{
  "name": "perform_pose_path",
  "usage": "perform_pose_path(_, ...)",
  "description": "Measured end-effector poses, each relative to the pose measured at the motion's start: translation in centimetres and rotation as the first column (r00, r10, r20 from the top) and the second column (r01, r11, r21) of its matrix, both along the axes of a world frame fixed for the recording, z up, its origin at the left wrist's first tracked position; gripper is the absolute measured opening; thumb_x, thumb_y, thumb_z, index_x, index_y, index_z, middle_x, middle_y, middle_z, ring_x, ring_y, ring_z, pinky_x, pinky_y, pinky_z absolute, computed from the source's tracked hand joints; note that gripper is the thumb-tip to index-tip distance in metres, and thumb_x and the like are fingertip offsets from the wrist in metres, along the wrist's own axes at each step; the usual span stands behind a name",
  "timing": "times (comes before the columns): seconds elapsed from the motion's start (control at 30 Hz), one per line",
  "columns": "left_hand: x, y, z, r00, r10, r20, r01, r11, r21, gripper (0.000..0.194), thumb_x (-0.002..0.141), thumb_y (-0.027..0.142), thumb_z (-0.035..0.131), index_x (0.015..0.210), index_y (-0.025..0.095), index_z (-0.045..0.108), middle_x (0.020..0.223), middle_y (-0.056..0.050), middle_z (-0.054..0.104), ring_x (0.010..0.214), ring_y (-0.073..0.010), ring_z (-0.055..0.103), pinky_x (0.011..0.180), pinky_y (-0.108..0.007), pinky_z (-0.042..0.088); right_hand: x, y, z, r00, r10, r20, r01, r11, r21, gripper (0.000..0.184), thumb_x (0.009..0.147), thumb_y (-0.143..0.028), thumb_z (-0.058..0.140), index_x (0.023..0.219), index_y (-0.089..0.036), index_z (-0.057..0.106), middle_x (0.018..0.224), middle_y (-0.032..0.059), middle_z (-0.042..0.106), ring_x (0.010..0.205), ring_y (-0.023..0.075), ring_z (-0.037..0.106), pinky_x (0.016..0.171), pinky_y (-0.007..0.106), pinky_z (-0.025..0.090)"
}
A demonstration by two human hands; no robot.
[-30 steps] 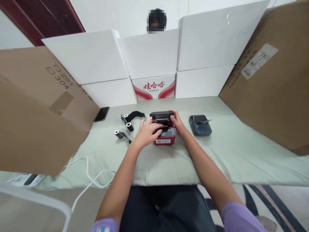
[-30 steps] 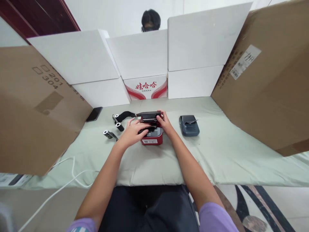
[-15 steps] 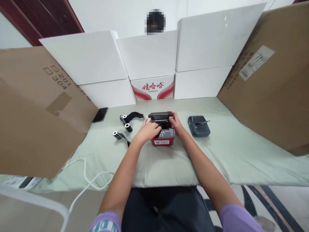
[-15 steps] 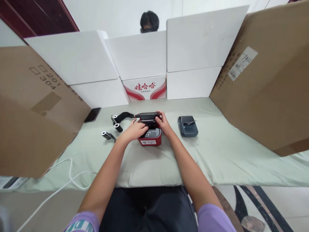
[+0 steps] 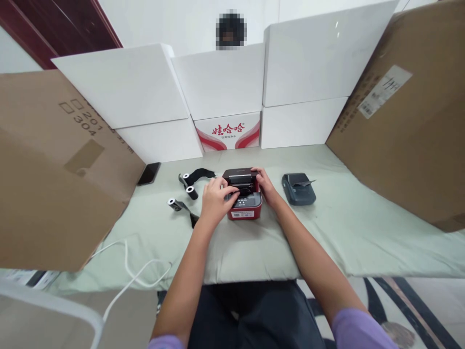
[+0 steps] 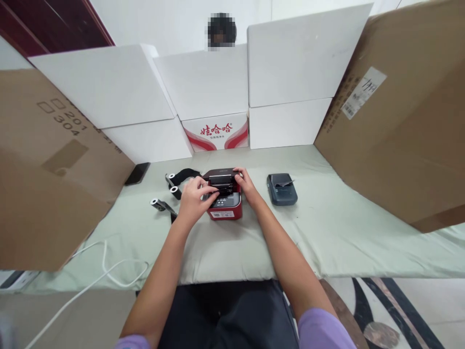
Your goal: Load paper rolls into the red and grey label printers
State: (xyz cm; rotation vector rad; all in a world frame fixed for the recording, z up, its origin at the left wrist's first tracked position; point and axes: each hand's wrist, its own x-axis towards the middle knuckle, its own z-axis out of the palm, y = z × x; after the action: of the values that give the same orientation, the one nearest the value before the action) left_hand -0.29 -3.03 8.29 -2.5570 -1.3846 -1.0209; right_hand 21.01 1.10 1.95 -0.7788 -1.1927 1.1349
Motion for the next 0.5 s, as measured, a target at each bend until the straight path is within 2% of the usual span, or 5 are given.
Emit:
perform_pose_path(0.13, 0.0, -0.2, -0.3, 0.995, -0.033, -0.090, 0.036, 0.999, 0.030, 0.027, 0.098, 0.041, 0.057, 0.110, 0.033, 0.079, 0.107, -0.009, 0.058, 0.101, -0.0259, 0.048, 0.089, -0.042, 0.039, 0.0, -0.2, 0.3, 1.000, -0.006, 0.010, 0.006, 1.000, 0.001, 0.047, 0.083, -0.066, 0.066, 0.114, -0.032, 0.059, 0.127, 0.0017, 0.060, 0.117, 0.0243, 0.059, 0.106, 0.039, 0.046)
perform_pose_path(0.2, -0.1, -0.3, -0.6, 0.996, -0.039, -0.081, 0.041, 0.999, 0.031, 0.030, 0.100, 0.040, 0.052, 0.112, 0.032, 0.079, 0.108, -0.010, 0.056, 0.102, -0.0259, 0.047, 0.090, -0.043, 0.039, 0.0, -0.2, 0.3, 1.000, 0.002, 0.012, -0.002, 1.000, 0.004, 0.047, 0.084, -0.066, 0.066, 0.115, -0.032, 0.058, 0.127, 0.0016, 0.060, 0.117, 0.0240, 0.059, 0.106, 0.039, 0.046)
perform_pose_path(0.37, 0.1, -0.1, -1.2, 0.994, -0.038, 0.100, 0.037, 0.999, 0.011, 0.023, 0.096, 0.037, 0.059, 0.100, 0.030, 0.081, 0.100, -0.007, 0.053, 0.099, -0.0235, 0.048, 0.093, -0.040, 0.042, 0.2, -0.2, 0.0, 1.000, 0.020, 0.024, -0.019, 1.000, -0.005, 0.049, 0.083, -0.067, 0.066, 0.116, -0.032, 0.056, 0.135, 0.0021, 0.056, 0.120, 0.0244, 0.059, 0.109, 0.040, 0.045)
perform_pose_path(0.5, 0.4, -0.1, -1.0, 0.981, 0.011, 0.192, -0.002, 0.999, -0.047, 0.016, 0.091, 0.038, 0.068, 0.096, 0.031, 0.081, 0.112, -0.008, 0.052, 0.109, -0.0253, 0.048, 0.103, -0.043, 0.043, 0.1, -0.4, 0.1, 0.997, -0.019, 0.070, 0.020, 1.000, -0.008, 0.050, 0.082, -0.071, 0.063, 0.114, -0.033, 0.057, 0.143, 0.0020, 0.053, 0.132, 0.0263, 0.052, 0.111, 0.043, 0.043)
